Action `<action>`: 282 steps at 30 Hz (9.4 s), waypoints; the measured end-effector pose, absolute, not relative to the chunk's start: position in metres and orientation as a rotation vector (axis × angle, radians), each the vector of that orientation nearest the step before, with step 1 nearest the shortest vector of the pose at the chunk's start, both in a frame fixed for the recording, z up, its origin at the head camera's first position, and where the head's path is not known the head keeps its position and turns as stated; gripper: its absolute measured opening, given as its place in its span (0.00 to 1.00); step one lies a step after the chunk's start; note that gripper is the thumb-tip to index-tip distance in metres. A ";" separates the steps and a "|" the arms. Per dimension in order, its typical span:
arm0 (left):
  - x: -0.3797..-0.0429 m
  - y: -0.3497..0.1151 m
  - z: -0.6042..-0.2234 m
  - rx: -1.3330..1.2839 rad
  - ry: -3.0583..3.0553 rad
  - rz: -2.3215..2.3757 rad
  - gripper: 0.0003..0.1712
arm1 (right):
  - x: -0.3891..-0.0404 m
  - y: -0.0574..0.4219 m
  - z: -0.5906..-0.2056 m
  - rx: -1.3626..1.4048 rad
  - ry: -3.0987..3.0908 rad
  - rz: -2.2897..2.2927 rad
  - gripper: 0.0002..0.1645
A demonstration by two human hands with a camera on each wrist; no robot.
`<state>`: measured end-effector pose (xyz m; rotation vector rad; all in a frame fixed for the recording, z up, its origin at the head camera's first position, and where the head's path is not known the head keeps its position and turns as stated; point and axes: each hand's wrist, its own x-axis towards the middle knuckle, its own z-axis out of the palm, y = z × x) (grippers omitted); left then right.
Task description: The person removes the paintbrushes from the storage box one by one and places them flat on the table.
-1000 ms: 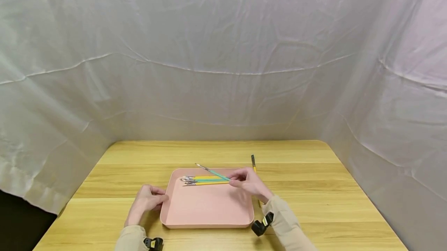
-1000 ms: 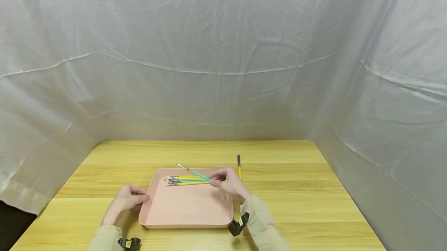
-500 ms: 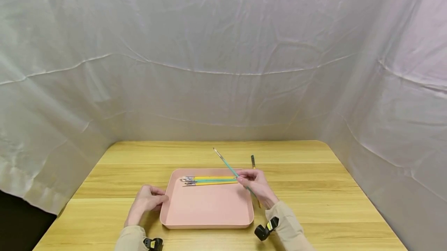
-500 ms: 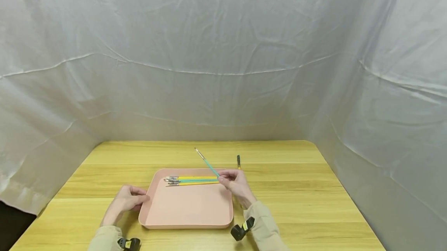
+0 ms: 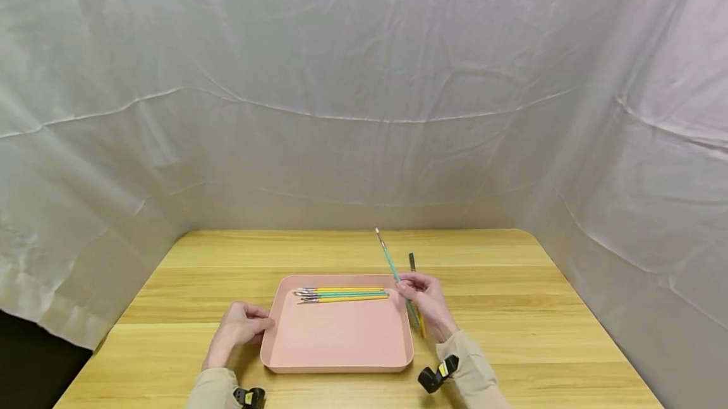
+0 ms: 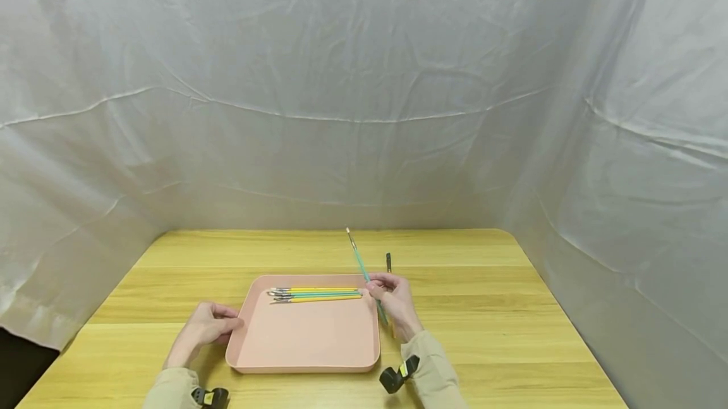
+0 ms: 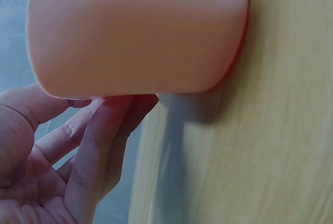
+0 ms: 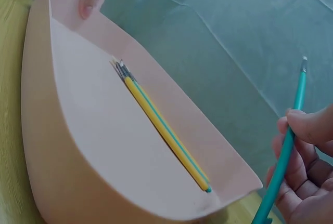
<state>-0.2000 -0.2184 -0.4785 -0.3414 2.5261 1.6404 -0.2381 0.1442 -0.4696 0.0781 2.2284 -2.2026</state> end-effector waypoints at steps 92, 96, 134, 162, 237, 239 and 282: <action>-0.203 -0.225 -0.481 -0.276 2.514 1.627 0.11 | -0.255 0.189 -0.514 0.146 3.109 -1.205 0.12; -0.202 -0.220 -0.479 -0.348 2.536 1.618 0.11 | -0.255 0.189 -0.514 0.139 3.106 -1.216 0.12; -0.201 -0.218 -0.477 -0.347 2.536 1.618 0.11 | -0.253 0.189 -0.516 0.089 3.124 -1.209 0.09; -0.200 -0.218 -0.476 -0.332 2.544 1.617 0.12 | -0.254 0.178 -0.505 0.021 3.040 -1.408 0.11; -0.201 -0.219 -0.479 -0.334 2.524 1.632 0.11 | -0.283 0.073 -0.475 -0.701 2.771 -0.976 0.14; -0.201 -0.219 -0.479 -0.334 2.524 1.628 0.12 | -0.283 0.074 -0.475 -0.709 2.775 -0.971 0.14; -0.200 -0.220 -0.477 -0.338 2.508 1.634 0.11 | -0.282 0.071 -0.477 -0.716 2.790 -0.836 0.18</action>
